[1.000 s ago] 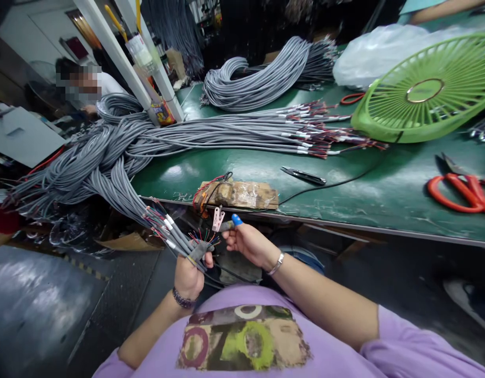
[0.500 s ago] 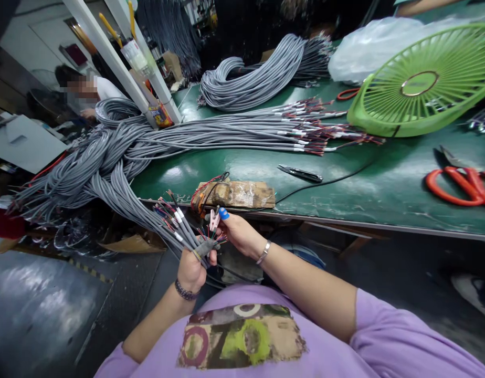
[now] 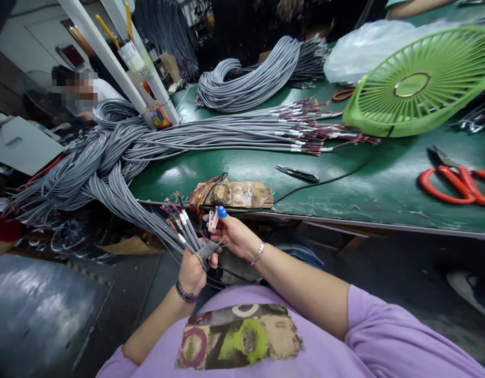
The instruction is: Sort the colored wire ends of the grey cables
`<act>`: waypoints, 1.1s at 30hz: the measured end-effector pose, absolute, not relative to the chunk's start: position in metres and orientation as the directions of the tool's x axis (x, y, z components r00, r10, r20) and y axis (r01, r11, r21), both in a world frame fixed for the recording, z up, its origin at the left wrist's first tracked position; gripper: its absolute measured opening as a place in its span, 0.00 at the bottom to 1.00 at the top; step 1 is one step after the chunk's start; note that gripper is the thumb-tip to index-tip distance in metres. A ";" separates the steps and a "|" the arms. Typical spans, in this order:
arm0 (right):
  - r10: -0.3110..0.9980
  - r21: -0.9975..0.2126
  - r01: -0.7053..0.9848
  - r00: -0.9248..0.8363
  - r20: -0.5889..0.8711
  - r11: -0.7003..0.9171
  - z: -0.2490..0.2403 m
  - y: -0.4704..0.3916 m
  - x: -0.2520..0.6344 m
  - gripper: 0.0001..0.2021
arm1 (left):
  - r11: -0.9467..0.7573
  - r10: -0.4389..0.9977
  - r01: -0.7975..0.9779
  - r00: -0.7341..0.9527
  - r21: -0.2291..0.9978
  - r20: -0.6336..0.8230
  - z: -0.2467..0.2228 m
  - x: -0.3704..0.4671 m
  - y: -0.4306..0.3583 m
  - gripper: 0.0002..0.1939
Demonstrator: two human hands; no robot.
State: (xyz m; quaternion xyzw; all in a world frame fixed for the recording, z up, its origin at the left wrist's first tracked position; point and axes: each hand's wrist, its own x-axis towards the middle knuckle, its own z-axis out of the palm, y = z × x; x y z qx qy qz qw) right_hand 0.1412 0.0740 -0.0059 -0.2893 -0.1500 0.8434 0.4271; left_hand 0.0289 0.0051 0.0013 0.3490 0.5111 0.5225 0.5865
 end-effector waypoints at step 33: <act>0.834 -0.485 -0.678 -0.450 -0.320 -0.552 -0.008 0.075 0.139 0.14 | 0.130 0.950 -0.281 -0.239 0.951 -0.200 0.000 0.037 0.001 0.15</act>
